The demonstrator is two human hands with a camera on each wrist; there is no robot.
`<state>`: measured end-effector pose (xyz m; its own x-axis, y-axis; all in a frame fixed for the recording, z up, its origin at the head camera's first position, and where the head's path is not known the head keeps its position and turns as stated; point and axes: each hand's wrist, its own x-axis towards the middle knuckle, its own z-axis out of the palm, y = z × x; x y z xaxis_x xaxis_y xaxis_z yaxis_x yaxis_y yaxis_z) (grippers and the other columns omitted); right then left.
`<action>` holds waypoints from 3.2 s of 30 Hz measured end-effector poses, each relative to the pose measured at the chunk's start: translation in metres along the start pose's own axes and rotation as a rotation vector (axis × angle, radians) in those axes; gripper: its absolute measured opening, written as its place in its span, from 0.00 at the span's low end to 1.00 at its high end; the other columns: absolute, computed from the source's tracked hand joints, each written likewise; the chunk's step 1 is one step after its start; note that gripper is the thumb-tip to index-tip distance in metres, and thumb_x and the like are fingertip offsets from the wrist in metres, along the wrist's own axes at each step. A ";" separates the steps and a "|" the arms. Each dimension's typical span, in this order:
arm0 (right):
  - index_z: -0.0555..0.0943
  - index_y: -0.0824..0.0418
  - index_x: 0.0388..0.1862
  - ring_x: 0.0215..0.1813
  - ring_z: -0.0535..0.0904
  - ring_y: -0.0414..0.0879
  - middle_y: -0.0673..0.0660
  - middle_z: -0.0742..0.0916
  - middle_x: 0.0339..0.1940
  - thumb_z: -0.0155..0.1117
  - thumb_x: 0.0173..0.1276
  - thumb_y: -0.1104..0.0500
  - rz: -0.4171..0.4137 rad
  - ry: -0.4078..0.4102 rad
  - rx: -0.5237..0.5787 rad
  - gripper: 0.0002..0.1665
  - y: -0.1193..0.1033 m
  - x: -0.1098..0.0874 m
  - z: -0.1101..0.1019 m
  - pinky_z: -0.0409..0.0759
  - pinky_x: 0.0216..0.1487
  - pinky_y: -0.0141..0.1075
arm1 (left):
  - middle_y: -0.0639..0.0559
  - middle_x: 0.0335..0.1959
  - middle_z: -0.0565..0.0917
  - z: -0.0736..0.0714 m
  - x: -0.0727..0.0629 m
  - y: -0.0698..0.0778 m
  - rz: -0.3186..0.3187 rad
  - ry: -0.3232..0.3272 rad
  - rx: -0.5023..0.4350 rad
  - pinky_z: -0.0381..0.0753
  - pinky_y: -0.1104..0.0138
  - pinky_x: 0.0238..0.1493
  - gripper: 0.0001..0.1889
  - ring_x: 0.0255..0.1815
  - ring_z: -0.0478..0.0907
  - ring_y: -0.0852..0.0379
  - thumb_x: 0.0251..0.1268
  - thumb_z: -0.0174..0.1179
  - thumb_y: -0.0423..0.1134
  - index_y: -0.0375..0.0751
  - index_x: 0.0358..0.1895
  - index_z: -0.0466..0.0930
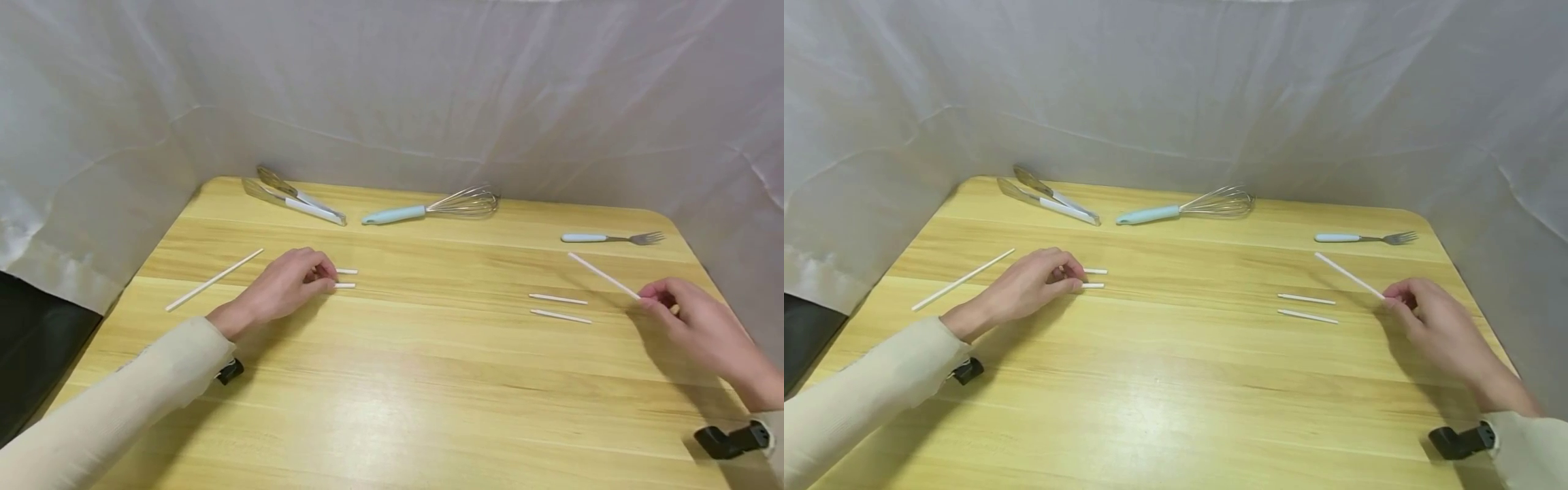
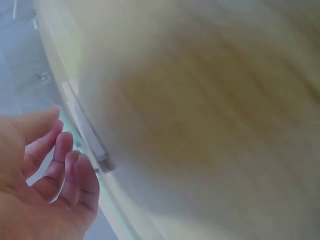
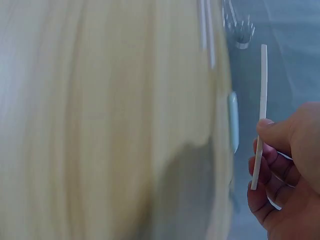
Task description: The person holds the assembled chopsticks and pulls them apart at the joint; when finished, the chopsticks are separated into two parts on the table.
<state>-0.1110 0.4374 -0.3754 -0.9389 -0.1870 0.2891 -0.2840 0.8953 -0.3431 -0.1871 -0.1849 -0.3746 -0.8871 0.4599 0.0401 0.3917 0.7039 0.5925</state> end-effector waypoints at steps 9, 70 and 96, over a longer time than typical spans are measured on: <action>0.83 0.65 0.48 0.36 0.70 0.28 0.50 0.83 0.35 0.66 0.79 0.69 -0.155 -0.002 0.014 0.03 -0.066 0.029 0.004 0.69 0.33 0.22 | 0.52 0.52 0.89 -0.007 0.006 0.023 0.022 0.041 -0.025 0.80 0.53 0.58 0.08 0.52 0.83 0.50 0.80 0.68 0.44 0.47 0.52 0.88; 0.84 0.53 0.45 0.24 0.66 0.36 0.42 0.79 0.29 0.74 0.73 0.68 -0.425 -0.058 0.426 0.11 -0.237 0.056 0.080 0.68 0.26 0.27 | 0.60 0.45 0.84 0.047 -0.006 0.114 0.325 0.069 -0.145 0.80 0.66 0.45 0.04 0.46 0.81 0.58 0.81 0.67 0.43 0.50 0.50 0.84; 0.81 0.53 0.44 0.26 0.71 0.29 0.46 0.89 0.28 0.69 0.76 0.71 -0.410 -0.179 0.569 0.12 -0.231 0.040 0.092 0.69 0.24 0.25 | 0.60 0.44 0.82 0.062 -0.022 0.109 0.294 -0.001 -0.160 0.77 0.69 0.39 0.02 0.36 0.73 0.62 0.84 0.62 0.42 0.50 0.49 0.80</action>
<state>-0.1004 0.1859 -0.3669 -0.7385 -0.5699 0.3602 -0.6318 0.3986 -0.6648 -0.1099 -0.0844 -0.3609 -0.7419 0.6308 0.2275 0.5871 0.4472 0.6748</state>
